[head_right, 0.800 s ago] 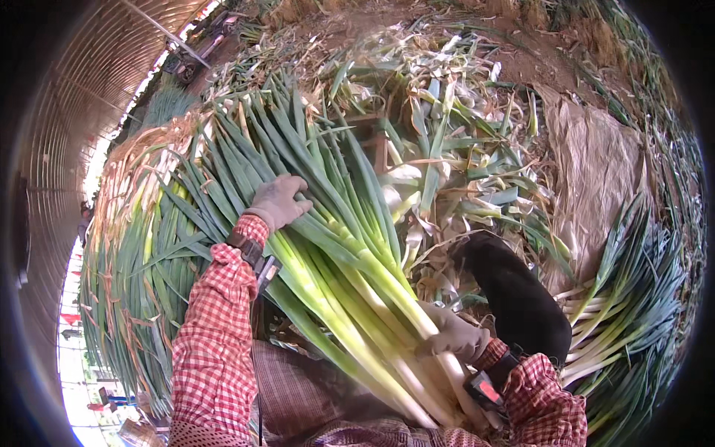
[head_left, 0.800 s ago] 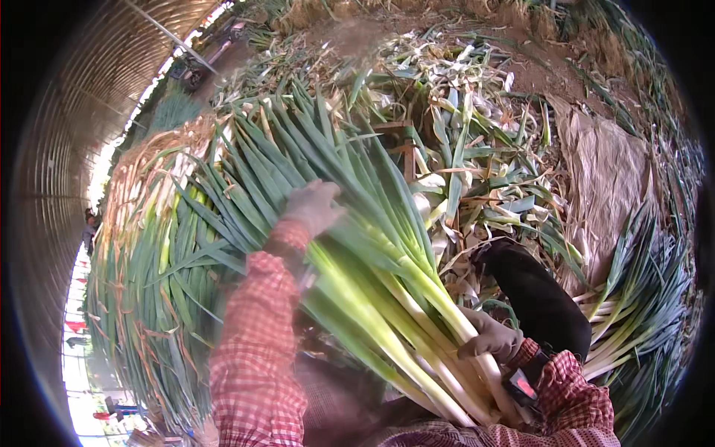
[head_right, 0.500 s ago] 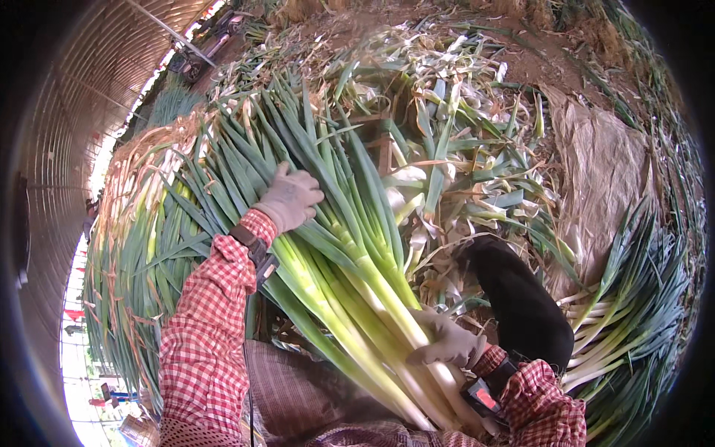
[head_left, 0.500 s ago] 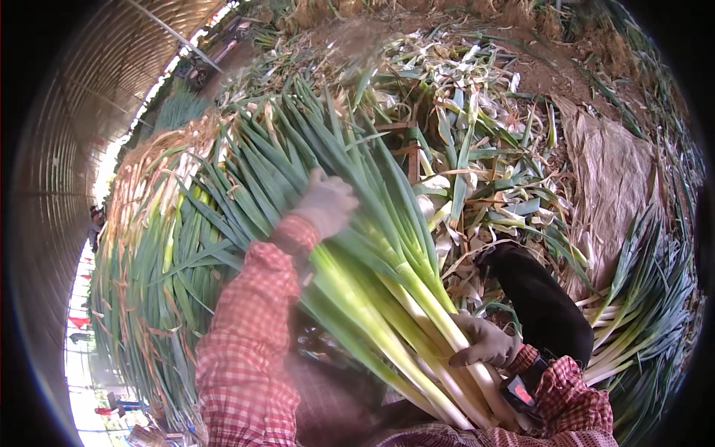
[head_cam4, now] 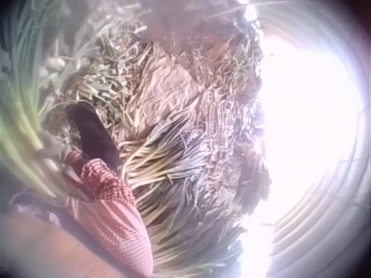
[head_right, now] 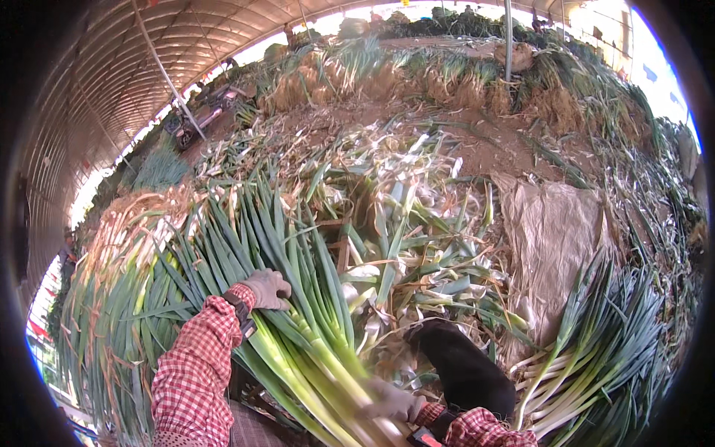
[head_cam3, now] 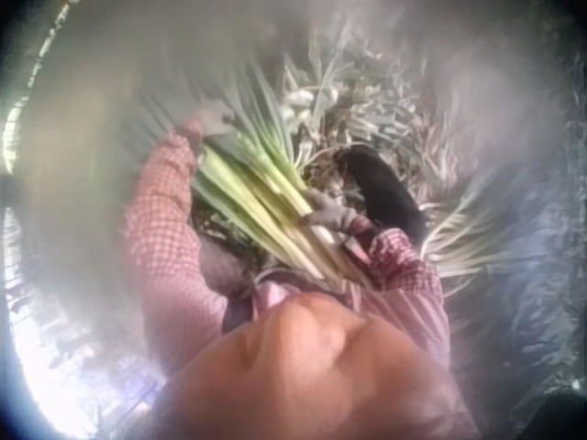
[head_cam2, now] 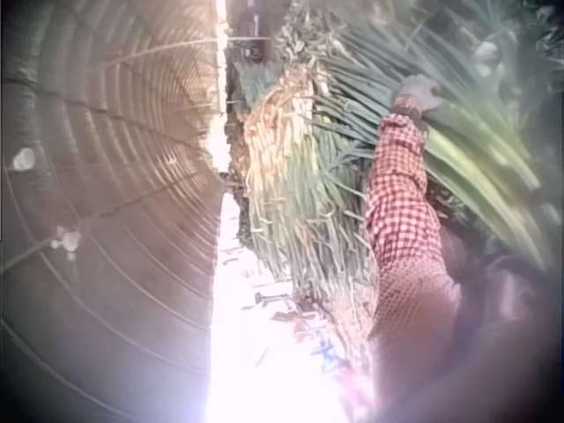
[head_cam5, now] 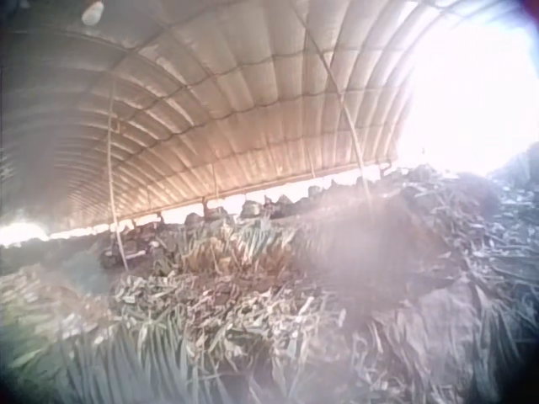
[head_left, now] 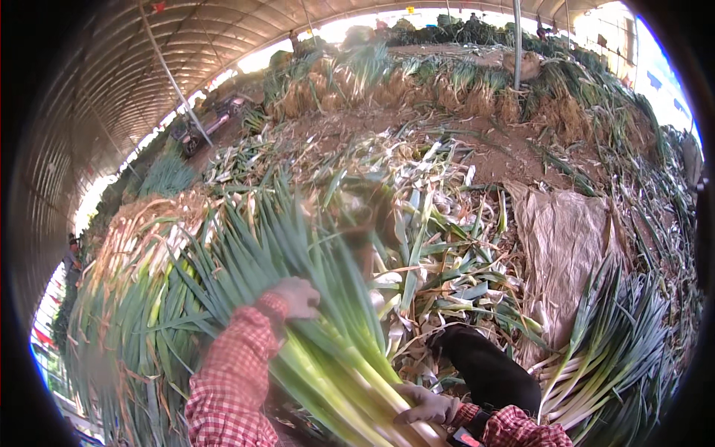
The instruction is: The person cleans and trims leeks from a pile using a handheld tool and by hand, strips off outer leaves, and gathers the trimmed leeks into bundles.
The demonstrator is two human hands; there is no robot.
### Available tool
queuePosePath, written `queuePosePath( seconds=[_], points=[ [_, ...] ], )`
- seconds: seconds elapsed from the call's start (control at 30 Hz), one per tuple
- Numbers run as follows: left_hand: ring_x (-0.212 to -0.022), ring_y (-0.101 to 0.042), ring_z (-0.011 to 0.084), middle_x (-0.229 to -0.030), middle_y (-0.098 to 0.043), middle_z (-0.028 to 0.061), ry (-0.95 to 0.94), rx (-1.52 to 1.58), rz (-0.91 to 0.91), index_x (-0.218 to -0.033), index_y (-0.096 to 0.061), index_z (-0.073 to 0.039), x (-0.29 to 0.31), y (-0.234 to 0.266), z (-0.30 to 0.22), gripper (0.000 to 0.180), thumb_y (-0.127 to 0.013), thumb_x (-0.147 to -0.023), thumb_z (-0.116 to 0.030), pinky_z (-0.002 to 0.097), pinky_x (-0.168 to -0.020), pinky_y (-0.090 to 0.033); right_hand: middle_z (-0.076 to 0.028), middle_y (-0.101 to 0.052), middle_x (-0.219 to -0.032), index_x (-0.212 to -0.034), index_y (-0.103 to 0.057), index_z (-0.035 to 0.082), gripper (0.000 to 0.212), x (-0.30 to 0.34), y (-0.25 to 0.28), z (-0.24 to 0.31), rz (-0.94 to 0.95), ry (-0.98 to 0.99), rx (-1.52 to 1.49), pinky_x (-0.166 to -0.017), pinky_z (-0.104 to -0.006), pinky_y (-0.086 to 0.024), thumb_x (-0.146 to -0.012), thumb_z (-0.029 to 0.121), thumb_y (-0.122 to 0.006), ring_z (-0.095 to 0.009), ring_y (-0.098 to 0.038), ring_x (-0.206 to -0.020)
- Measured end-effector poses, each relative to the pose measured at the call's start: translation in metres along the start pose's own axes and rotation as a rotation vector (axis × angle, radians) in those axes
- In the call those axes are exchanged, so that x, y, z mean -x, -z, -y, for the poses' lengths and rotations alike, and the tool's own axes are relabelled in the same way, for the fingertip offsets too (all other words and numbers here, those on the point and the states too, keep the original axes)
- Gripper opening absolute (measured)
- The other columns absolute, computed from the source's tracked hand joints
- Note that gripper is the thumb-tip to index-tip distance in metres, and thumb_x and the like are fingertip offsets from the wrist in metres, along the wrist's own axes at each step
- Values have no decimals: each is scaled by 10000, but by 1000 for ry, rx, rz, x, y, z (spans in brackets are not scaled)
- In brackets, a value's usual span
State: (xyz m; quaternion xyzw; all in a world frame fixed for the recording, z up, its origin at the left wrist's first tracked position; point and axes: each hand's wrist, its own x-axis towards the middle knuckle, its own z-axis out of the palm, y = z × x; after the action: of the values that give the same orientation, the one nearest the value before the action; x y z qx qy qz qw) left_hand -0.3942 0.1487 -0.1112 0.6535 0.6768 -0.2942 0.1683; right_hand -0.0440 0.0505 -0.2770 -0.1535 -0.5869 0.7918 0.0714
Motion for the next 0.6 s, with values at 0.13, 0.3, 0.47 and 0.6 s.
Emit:
queuePosePath(
  seconds=[0.13,0.3,0.47,0.6],
  points=[
    [-1164,-565,296,-1148,-637,90,19,-52,15,-1112,-692,-226,2,-6,9,443,-672,-794,-533,482,-983,-413,-47,-557,-1294,-1420,-440,29,734,-5,-7,26,-39,68,55,-1009,-282,-415,-770,40,-780,-116,-501,-1165],
    [-1145,-594,273,-1191,-642,73,-22,-260,122,-1130,-676,-204,-5,19,-23,375,-609,-870,-465,476,-1040,-336,-57,-561,-1270,-1397,-460,23,693,-9,-1,3,-116,47,187,-1005,-299,-417,-777,48,-770,-128,-506,-1156],
    [-992,-690,286,-1022,-714,123,-10,-459,-35,-1104,-656,-118,-9,-16,-33,275,-564,-901,-279,522,-879,-446,-120,-491,-1308,-1402,-458,34,729,-5,-3,15,-151,5,228,-994,-311,-427,-763,137,-796,-191,-497,-1178],
    [-939,-713,297,-968,-730,163,1,-547,36,-1078,-697,-88,5,-8,-59,263,-564,-878,-193,505,-729,-526,-213,-454,-1340,-1447,-381,37,835,-4,-1,3,-138,21,293,-1045,-384,-394,-770,348,-757,-310,-470,-1240]
  ],
)
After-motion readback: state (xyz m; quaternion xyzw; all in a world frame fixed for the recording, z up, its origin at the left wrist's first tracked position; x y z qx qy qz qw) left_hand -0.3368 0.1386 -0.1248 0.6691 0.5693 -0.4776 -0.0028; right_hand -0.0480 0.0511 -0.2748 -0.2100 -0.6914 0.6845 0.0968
